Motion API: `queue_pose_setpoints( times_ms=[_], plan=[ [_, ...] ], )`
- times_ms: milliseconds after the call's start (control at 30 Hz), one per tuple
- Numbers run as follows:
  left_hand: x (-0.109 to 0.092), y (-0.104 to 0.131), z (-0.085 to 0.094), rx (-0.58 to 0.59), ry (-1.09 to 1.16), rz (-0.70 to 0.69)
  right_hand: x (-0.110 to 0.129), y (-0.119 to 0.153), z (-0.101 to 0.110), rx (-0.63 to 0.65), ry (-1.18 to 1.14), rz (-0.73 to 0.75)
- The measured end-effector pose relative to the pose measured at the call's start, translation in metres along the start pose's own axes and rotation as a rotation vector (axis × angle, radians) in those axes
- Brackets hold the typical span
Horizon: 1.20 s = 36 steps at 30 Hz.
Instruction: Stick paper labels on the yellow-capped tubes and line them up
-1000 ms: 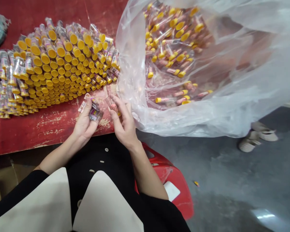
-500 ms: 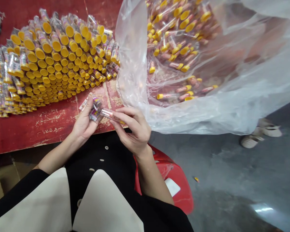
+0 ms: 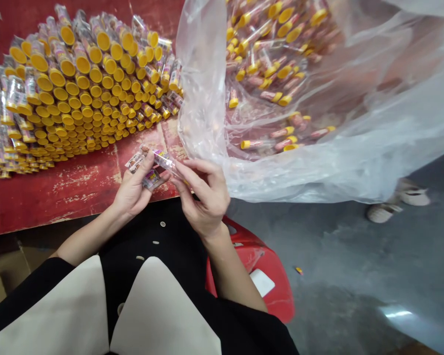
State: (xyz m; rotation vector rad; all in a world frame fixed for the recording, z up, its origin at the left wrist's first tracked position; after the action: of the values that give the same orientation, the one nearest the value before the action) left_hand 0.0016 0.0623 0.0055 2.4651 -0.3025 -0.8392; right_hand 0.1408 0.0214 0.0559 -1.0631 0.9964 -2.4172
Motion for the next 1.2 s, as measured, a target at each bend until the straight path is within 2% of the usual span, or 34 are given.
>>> queue_pose_setpoints(
  times_ms=[100,167,267,433,700,933,1033,1100,1200],
  plan=[
    [0.000,0.000,0.000,0.054,-0.041,-0.052,0.000,0.005,-0.011,0.165,-0.097,-0.073],
    [0.001,0.000,0.000,0.067,-0.072,-0.069,-0.004,0.008,-0.015,0.185,-0.162,-0.155],
    [0.004,0.001,0.000,0.082,-0.110,-0.058,-0.011,0.008,-0.016,0.090,-0.168,-0.264],
    [0.004,0.005,-0.001,0.108,-0.170,-0.084,-0.013,0.000,-0.015,-0.064,-0.107,-0.322],
    [-0.001,0.005,-0.003,0.120,-0.121,-0.098,-0.011,-0.004,-0.017,-0.169,-0.114,-0.323],
    [-0.005,-0.003,-0.001,0.119,-0.112,-0.094,-0.013,-0.010,-0.027,-0.196,-0.116,-0.361],
    [-0.012,-0.009,-0.003,0.119,-0.063,-0.098,-0.019,-0.011,-0.039,-0.192,-0.210,-0.435],
    [-0.017,-0.013,-0.003,0.094,-0.017,-0.074,-0.030,-0.019,-0.054,-0.168,-0.269,-0.505],
    [-0.028,-0.019,0.000,0.049,0.038,-0.079,-0.048,-0.059,-0.087,-0.164,-0.309,-0.478]
  ],
)
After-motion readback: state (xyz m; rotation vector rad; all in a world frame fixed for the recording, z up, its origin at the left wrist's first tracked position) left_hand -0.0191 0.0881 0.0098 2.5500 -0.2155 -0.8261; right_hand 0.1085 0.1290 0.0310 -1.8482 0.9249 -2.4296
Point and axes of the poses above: each hand's wrist, its own y-axis away from the middle knuckle, its own z-axis out of the back of the hand, x = y × z, the point moved 6 cm from there along -y, towards the middle knuckle, and after that the axes turned 7 degrees about y, right-handed, at the moved point
